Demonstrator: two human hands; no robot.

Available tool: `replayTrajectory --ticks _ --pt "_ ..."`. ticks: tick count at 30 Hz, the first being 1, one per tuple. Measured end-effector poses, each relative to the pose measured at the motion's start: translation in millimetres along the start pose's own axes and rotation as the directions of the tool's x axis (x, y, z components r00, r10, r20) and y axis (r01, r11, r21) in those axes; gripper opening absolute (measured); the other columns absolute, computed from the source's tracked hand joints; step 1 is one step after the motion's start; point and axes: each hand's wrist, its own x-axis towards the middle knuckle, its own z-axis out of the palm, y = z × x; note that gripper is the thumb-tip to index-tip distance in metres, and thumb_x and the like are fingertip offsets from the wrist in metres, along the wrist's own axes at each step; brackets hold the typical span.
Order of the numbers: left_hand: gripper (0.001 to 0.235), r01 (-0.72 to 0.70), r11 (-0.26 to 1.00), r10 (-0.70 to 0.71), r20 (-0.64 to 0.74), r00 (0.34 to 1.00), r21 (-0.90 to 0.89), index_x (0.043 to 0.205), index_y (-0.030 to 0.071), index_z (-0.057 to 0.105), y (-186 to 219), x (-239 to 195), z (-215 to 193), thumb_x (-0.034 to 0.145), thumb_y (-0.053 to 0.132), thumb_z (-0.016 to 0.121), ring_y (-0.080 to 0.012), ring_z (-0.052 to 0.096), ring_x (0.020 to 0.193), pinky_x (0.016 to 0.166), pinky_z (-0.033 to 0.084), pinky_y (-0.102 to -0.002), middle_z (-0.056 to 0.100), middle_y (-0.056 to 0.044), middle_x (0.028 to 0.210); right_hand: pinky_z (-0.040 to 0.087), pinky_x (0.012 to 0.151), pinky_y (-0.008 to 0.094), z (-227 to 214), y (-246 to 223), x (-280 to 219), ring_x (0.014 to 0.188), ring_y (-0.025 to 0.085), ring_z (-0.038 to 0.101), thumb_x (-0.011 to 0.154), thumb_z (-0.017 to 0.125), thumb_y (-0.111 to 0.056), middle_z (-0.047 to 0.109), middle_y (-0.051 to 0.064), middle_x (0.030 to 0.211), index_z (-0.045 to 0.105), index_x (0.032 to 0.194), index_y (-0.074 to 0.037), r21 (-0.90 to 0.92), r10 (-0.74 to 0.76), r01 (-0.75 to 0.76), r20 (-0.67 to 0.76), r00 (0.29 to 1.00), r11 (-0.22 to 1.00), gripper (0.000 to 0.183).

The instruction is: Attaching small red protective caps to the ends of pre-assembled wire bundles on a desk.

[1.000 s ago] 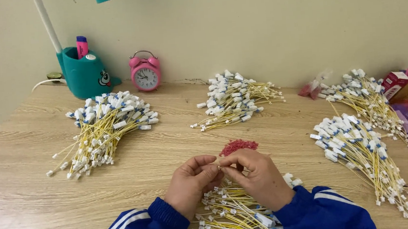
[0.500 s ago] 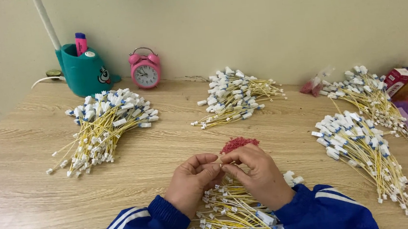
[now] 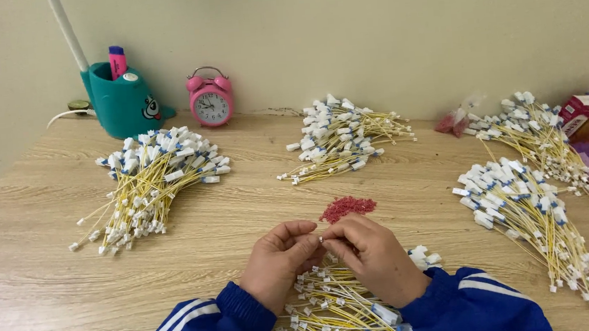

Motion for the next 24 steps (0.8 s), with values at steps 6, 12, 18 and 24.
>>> replayTrajectory --ticks 6,12,18,24 --pt "0.022 0.044 0.999 -0.044 -0.026 0.999 -0.007 0.102 0.0 0.062 11.5 -8.2 7.0 0.082 -0.002 0.071 -0.0273 0.067 0.076 0.074 0.058 -0.038 0.068 -0.018 0.086 0.052 0.068 0.033 0.3 2.5 -1.5 0.08 0.02 0.063 0.091 0.062 -0.017 0.066 0.006 0.089 0.067 0.096 -0.009 -0.02 0.021 -0.021 0.032 0.999 1.0 0.01" --pt "0.032 0.041 0.997 -0.045 -0.048 0.998 -0.072 0.11 0.0 0.061 5.6 -4.1 2.2 0.08 -0.007 0.07 -0.0284 0.068 0.075 0.076 0.058 -0.039 0.069 -0.018 0.084 0.053 0.072 0.032 1.3 6.0 -2.6 0.084 0.02 0.065 0.09 0.063 -0.015 0.068 0.006 0.091 0.066 0.095 -0.007 -0.034 -0.029 0.028 -0.033 0.999 0.999 0.01" --pt "0.033 -0.001 0.995 0.001 -0.004 1.0 -0.103 0.111 -0.002 0.059 -0.7 0.5 -2.5 0.08 -0.01 0.068 -0.0273 0.067 0.073 0.073 0.058 -0.036 0.069 -0.019 0.083 0.051 0.07 0.032 -0.8 1.4 -2.7 0.082 0.019 0.064 0.09 0.062 -0.017 0.067 0.005 0.089 0.065 0.094 -0.009 -0.071 0.008 -0.009 -0.012 1.0 0.997 0.01" --pt "0.031 -0.052 0.998 0.054 0.062 0.997 -0.039 0.108 -0.001 0.061 -3.1 2.9 -6.4 0.08 -0.009 0.07 -0.0228 0.066 0.067 0.063 0.055 -0.031 0.07 -0.016 0.081 0.046 0.064 0.031 -5.0 -9.6 0.2 0.071 0.018 0.059 0.091 0.063 -0.014 0.063 0.003 0.077 0.065 0.091 -0.009 -0.079 -0.096 0.094 -0.019 0.995 0.992 0.006"
